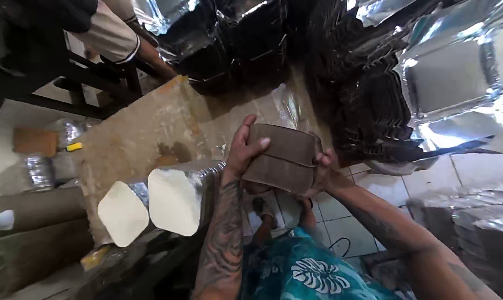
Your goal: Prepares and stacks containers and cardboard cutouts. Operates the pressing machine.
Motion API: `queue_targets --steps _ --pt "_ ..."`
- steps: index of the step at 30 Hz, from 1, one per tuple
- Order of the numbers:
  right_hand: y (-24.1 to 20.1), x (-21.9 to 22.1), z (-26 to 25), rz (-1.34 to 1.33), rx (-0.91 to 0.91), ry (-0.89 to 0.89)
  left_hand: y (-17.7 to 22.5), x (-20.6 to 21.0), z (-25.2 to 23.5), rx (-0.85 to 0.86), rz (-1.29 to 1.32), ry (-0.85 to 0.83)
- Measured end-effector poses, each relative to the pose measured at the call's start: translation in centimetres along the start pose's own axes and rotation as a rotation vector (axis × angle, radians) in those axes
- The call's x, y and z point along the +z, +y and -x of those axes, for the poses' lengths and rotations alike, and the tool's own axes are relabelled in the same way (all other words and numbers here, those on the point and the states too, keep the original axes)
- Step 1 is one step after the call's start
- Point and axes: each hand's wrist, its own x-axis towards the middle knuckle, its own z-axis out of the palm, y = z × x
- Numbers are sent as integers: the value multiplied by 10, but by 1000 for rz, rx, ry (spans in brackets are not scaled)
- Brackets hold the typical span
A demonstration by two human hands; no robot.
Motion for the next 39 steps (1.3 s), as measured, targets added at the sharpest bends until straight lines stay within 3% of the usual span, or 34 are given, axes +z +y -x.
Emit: queue_targets --steps 5,9,12,14,18,21,24,28,31,34,37,39 --pt "10 -2 5 51 -98 53 -6 -7 9 -78 49 -2" --pt "5 -1 -2 -6 -135 13 -20 -6 18 -45 135 52" --pt "-1 4 4 -34 -109 116 -34 -7 14 -31 180 198" --pt "-1 6 5 -16 -102 125 -34 2 12 -117 260 271" --pt "2 0 -5 37 -158 98 -29 9 9 -203 274 214" --pt "1 1 -4 119 -149 116 -12 9 11 -267 -16 299" --pt "6 0 1 104 -162 77 17 12 26 -109 -352 391" --pt "2 1 3 51 -126 89 54 72 38 -42 -1278 64" --pt "2 3 6 101 -135 107 46 87 23 -112 -1544 -80" --pt "2 0 9 109 -151 123 65 76 28 -198 -1324 -16" --pt "7 3 12 25 -141 119 63 44 26 -179 -725 275" --pt "9 7 14 5 -138 98 42 32 24 -289 -402 341"
